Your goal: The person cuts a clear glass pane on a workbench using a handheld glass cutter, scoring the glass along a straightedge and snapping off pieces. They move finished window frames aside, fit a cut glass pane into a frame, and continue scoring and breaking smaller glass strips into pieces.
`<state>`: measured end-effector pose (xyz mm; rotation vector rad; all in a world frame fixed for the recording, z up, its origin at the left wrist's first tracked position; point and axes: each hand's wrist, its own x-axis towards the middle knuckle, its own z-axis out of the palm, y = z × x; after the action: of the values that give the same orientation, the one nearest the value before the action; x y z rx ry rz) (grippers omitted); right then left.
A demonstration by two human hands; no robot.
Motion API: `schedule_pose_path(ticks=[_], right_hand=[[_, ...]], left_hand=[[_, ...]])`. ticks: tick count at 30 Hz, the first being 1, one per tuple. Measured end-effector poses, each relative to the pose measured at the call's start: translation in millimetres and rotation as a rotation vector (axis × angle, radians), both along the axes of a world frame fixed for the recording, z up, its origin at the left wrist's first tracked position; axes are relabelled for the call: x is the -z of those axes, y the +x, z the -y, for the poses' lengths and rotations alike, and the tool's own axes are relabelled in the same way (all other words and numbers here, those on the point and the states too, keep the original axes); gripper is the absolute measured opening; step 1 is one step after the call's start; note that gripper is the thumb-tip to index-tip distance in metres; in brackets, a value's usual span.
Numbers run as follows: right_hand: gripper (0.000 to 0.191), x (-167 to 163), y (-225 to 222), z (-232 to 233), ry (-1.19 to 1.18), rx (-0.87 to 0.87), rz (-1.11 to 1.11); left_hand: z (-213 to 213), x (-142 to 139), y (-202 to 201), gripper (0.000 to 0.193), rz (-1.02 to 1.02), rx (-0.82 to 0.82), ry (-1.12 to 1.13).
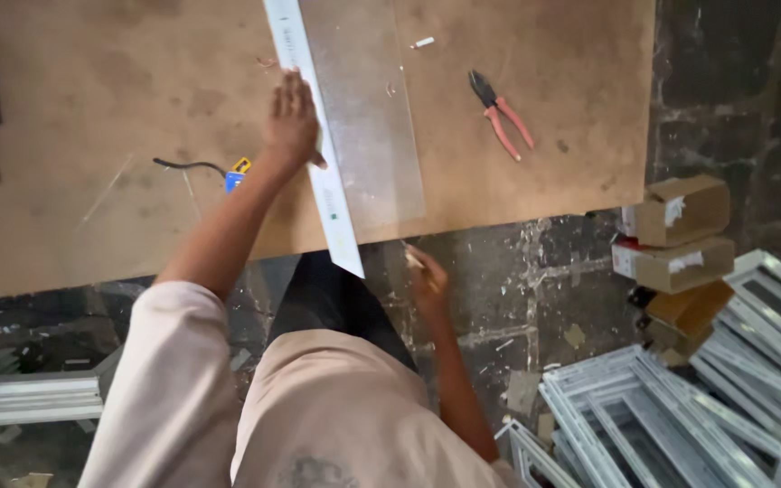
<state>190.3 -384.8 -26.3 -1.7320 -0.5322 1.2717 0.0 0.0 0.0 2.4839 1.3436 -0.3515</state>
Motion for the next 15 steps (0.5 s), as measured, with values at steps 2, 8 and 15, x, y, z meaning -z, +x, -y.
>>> schedule_pose_path(ticks=[2,8,15], right_hand=[[0.036,-24,11,18,0.135,0.032,0.06],[0.057,-27,11,32,-0.092,0.502,-0.602],[0.077,-2,-5,3,-0.284,0.567,-0.966]], left_hand=[[-3,-12,-25,0.143,-0.168,-0.003,0.087],[63,-9,2,0.126,0.146,0.023,0.133],[143,-10,-1,0.132,0.174,0.039,0.107]])
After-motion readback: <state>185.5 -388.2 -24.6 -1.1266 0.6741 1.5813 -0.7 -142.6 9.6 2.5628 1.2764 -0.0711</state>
